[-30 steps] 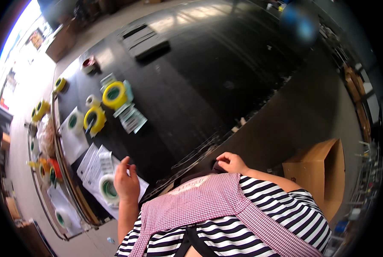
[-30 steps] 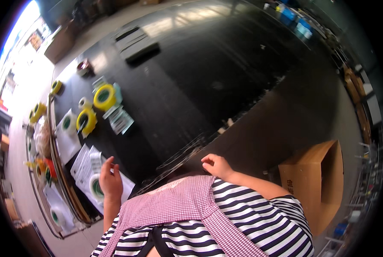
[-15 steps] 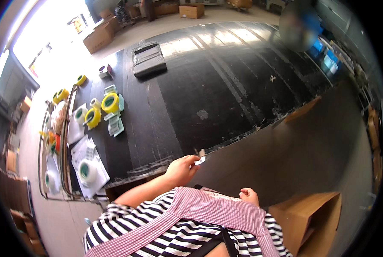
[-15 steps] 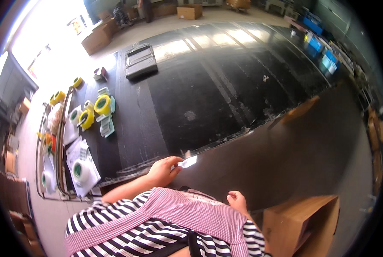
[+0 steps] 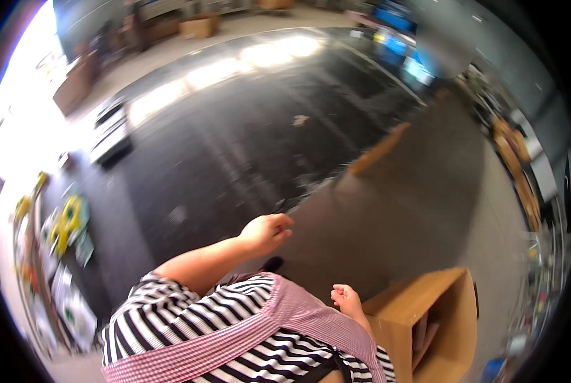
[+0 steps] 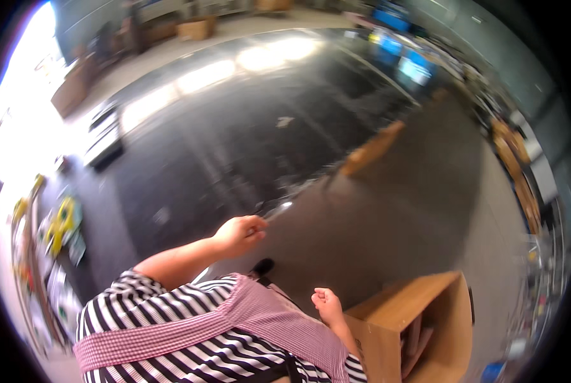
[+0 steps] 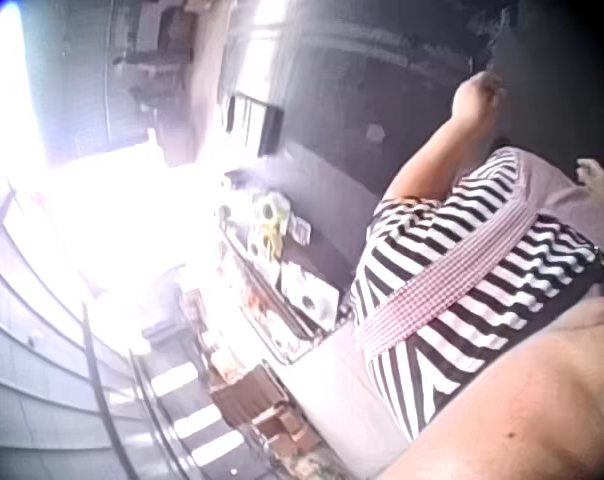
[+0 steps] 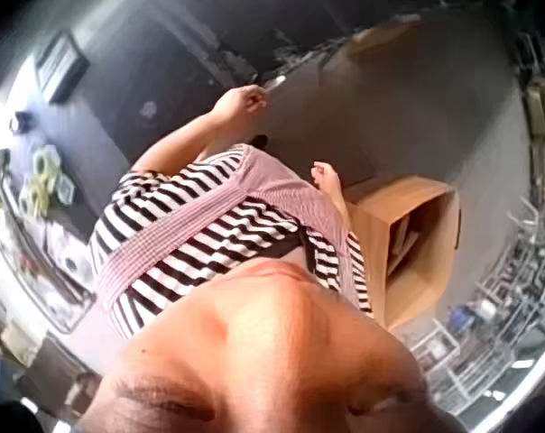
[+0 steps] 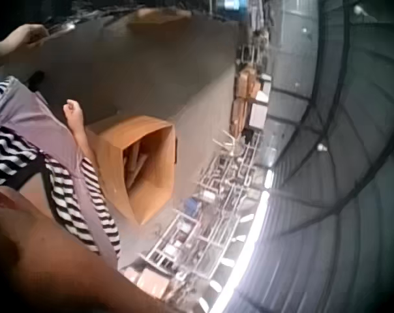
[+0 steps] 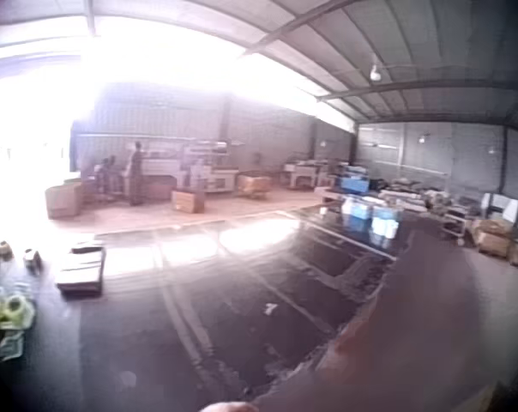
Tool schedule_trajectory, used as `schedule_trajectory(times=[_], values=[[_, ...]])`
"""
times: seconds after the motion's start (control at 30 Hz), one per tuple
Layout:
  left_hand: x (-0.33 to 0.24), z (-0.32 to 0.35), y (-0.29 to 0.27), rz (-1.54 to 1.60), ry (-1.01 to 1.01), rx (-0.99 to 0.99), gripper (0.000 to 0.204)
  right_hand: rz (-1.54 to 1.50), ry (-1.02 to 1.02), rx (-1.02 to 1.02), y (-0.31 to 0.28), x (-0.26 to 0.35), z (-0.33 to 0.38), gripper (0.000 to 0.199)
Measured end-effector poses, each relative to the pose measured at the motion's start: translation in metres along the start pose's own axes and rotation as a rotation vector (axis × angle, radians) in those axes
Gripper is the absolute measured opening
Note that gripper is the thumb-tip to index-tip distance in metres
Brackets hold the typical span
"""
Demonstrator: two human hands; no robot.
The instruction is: The person organizes printed labels, picks up a roll of tape, and then moves to a separate area to organize and stack gray plastic packaging bags on a table.
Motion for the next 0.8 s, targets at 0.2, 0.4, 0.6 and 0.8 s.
schedule_trajectory(times=[0.2,0.4,0.6,0.8], values=[[-0.028,-0.161,0.044,0.090,0.067,0.192,0.030,0.322,0.416,-0.542,-0.104,-0.093,0.003,0.044],[-0.106,-0.315,0.154,0.054,0.235,0.560,0.032,0.168,0.832,-0.299,-0.129,-0.155,0.030,0.052],[-0.161,-0.442,0.282,0.099,0.352,0.711,0.035,0.113,0.750,-0.486,-0.259,-0.177,-0.055,0.051],[-0.206,-0.555,0.371,-0.104,0.230,0.777,0.042,0.285,0.714,-0.096,-0.386,-0.232,-0.168,0.050]])
Point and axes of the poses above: each hand's wrist, its own z-axis away from the middle knuckle, its own y-axis out of the palm, x = y × z, the point moved 5 cm from there along -z, towards the middle knuckle, and after that the axes turned 15 degrees about z, right-handed, at the moved point
